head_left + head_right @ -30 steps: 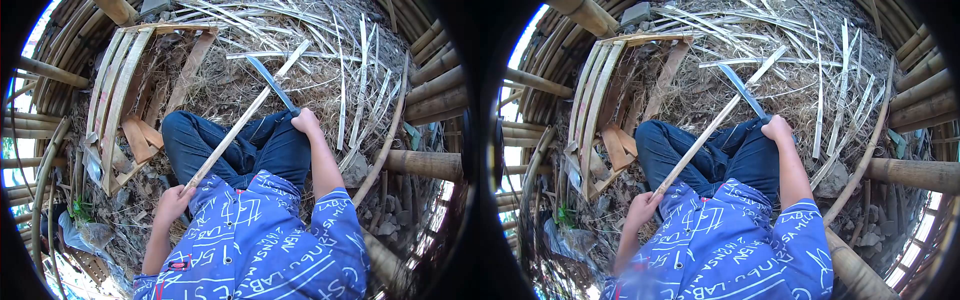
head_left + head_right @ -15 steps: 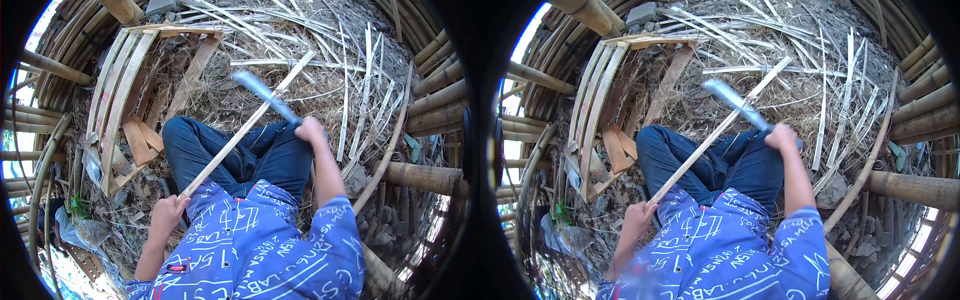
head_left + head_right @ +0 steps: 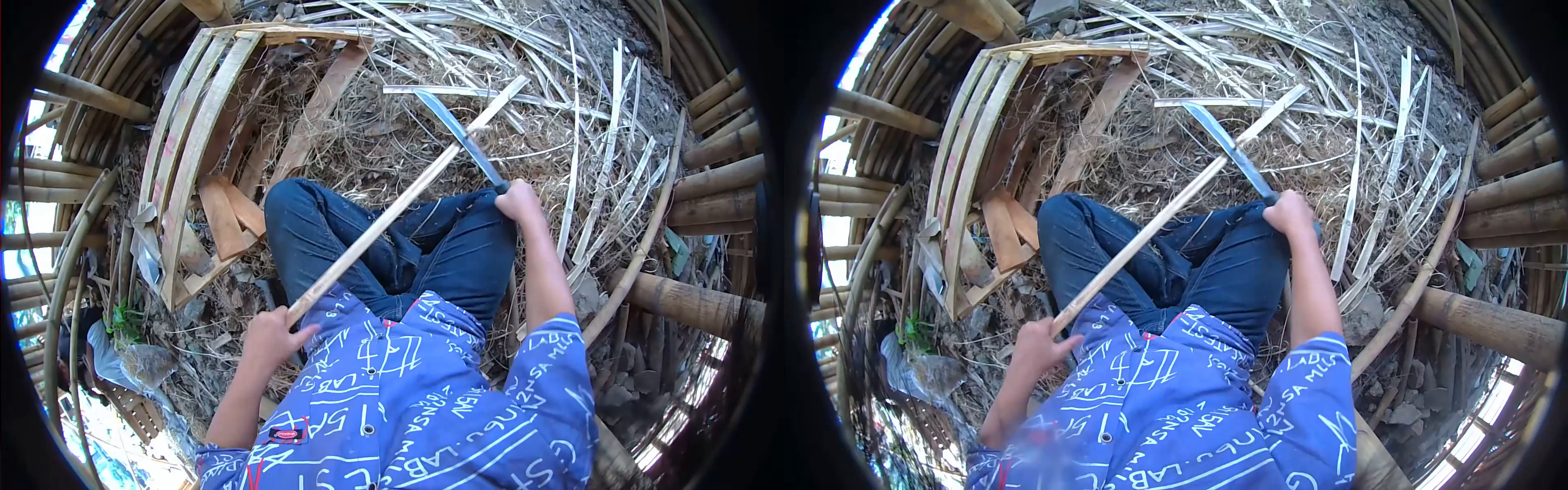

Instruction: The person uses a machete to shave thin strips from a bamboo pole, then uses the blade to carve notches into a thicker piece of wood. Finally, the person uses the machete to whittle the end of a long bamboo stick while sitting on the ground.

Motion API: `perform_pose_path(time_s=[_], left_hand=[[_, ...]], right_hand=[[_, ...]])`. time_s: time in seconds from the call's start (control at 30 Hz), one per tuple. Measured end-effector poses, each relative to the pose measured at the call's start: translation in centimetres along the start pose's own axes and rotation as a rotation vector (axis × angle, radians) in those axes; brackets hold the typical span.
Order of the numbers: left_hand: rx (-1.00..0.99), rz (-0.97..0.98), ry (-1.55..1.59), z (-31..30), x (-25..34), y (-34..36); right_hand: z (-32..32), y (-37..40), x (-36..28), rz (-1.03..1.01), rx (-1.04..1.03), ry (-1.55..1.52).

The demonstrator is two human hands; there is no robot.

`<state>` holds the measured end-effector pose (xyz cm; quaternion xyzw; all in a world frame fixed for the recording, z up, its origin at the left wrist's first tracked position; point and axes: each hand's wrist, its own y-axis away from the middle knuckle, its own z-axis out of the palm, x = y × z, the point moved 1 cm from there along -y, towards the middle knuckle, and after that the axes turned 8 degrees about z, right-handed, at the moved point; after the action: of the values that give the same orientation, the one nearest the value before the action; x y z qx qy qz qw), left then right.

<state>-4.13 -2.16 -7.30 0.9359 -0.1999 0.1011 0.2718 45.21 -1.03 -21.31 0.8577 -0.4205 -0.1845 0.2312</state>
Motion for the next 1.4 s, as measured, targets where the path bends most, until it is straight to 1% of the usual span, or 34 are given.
perform_pose_path(time_s=[0.03, 0.07, 0.1, 0.17, 0.23, 0.27, 0.3, 0.37, 0.4, 0.43, 0.5, 0.57, 0.63, 0.7, 0.73, 0.77, 0.83, 0.9, 0.97, 1.03, 1.07, 1.13, 1.17, 1.2, 1.23, 1.27, 1.3, 1.37, 1.4], left_hand=[[0.006, 0.010, 0.000, -0.1, -0.2, -0.3], [0.023, 0.024, -0.049, -0.2, -0.8, -0.4], [0.034, 0.035, -0.092, -0.1, -1.3, -0.5], [0.031, 0.047, -0.093, 0.1, -1.9, -0.3], [0.024, 0.020, -0.149, 0.2, -2.8, 0.4], [0.043, 0.040, -0.123, 0.0, -1.9, 0.5], [0.043, 0.024, -0.121, 0.4, -2.3, 0.7], [0.136, 0.078, -0.104, 1.4, -3.2, -0.3], [0.125, 0.067, -0.105, 1.0, -3.6, -0.4], [0.122, 0.081, -0.099, 0.7, -3.7, -0.6], [0.090, 0.021, -0.092, 0.2, -3.7, -0.2], [0.061, 0.036, -0.108, 0.3, -4.0, 0.4], [0.091, 0.098, -0.121, 0.6, -3.1, 0.5], [0.108, 0.097, -0.135, 0.8, -3.8, -0.3], [0.121, 0.099, -0.122, 0.8, -4.6, -0.6], [0.117, 0.100, -0.101, 1.0, -4.9, -0.8], [0.098, 0.091, -0.075, -0.1, -3.8, -0.6], [0.042, 0.075, -0.118, -1.0, -3.0, -0.3], [0.035, 0.068, -0.146, -0.8, -3.9, 0.5], [0.030, 0.095, -0.118, -0.8, -3.3, 1.1], [0.013, 0.122, -0.157, -0.7, -2.0, 0.6], [0.054, 0.096, -0.144, 0.4, -3.3, -0.4], [0.083, 0.077, -0.138, 0.5, -4.0, -1.4], [0.096, 0.088, -0.141, -0.1, -4.0, -1.4], [0.091, 0.096, -0.135, -0.4, -3.9, -1.3], [0.064, 0.101, -0.123, -0.6, -3.8, -1.0], [0.038, 0.103, -0.115, -0.7, -4.0, -0.8], [0.014, 0.096, -0.156, -0.6, -4.3, -0.2], [0.006, 0.116, -0.160, -0.5, -3.3, -0.4]], right_hand=[[-0.4, 0.6, -0.9, -0.022, -0.013, -0.011], [-1.4, 2.8, -2.0, -0.103, -0.014, 0.025], [-1.2, 3.4, -2.4, -0.175, -0.005, 0.086], [-0.9, 3.3, -2.2, -0.193, -0.058, 0.128], [-0.9, 0.3, 0.1, -0.019, -0.070, 0.041], [-1.7, 0.2, -0.1, 0.056, -0.077, 0.016], [-1.3, 0.3, -0.2, 0.059, 0.009, 0.034], [-0.7, 0.5, -1.3, 0.026, -0.029, 0.010], [-1.1, 2.3, -2.2, -0.049, -0.015, 0.013], [-0.6, 2.9, -2.4, -0.181, 0.021, 0.119], [-0.9, 3.3, -2.6, -0.231, -0.036, 0.187], [-2.0, 1.1, -0.4, -0.065, 0.001, 0.104], [-1.1, -0.6, 0.2, 0.031, 0.064, 0.104], [-0.7, -0.2, -1.2, -0.019, 0.054, 0.026], [-0.7, 1.0, -1.9, -0.114, 0.080, 0.070], [-2.0, 3.9, -3.4, -0.196, 0.057, 0.097], [-1.0, 4.6, -3.6, -0.305, 0.024, 0.200], [-0.5, 4.2, -3.0, -0.295, 0.012, 0.230], [-0.8, 2.8, -2.4, -0.303, -0.006, 0.252], [-2.7, -0.2, -0.5, -0.007, -0.011, 0.098], [-2.4, 0.1, -0.8, -0.008, -0.017, 0.100], [-3.1, -0.1, -2.1, -0.012, 0.097, 0.097], [-3.0, 0.5, -2.4, -0.075, 0.092, 0.087], [-3.0, 1.6, -2.9, -0.154, 0.078, 0.162], [-3.0, 2.8, -3.2, -0.235, 0.055, 0.243], [-3.1, 3.8, -3.3, -0.315, 0.015, 0.255], [-3.1, 3.0, -2.7, -0.315, 0.010, 0.255], [-2.4, 0.4, -0.2, -0.110, 0.008, 0.181], [-2.3, -0.3, 0.4, -0.035, 0.060, 0.098]])
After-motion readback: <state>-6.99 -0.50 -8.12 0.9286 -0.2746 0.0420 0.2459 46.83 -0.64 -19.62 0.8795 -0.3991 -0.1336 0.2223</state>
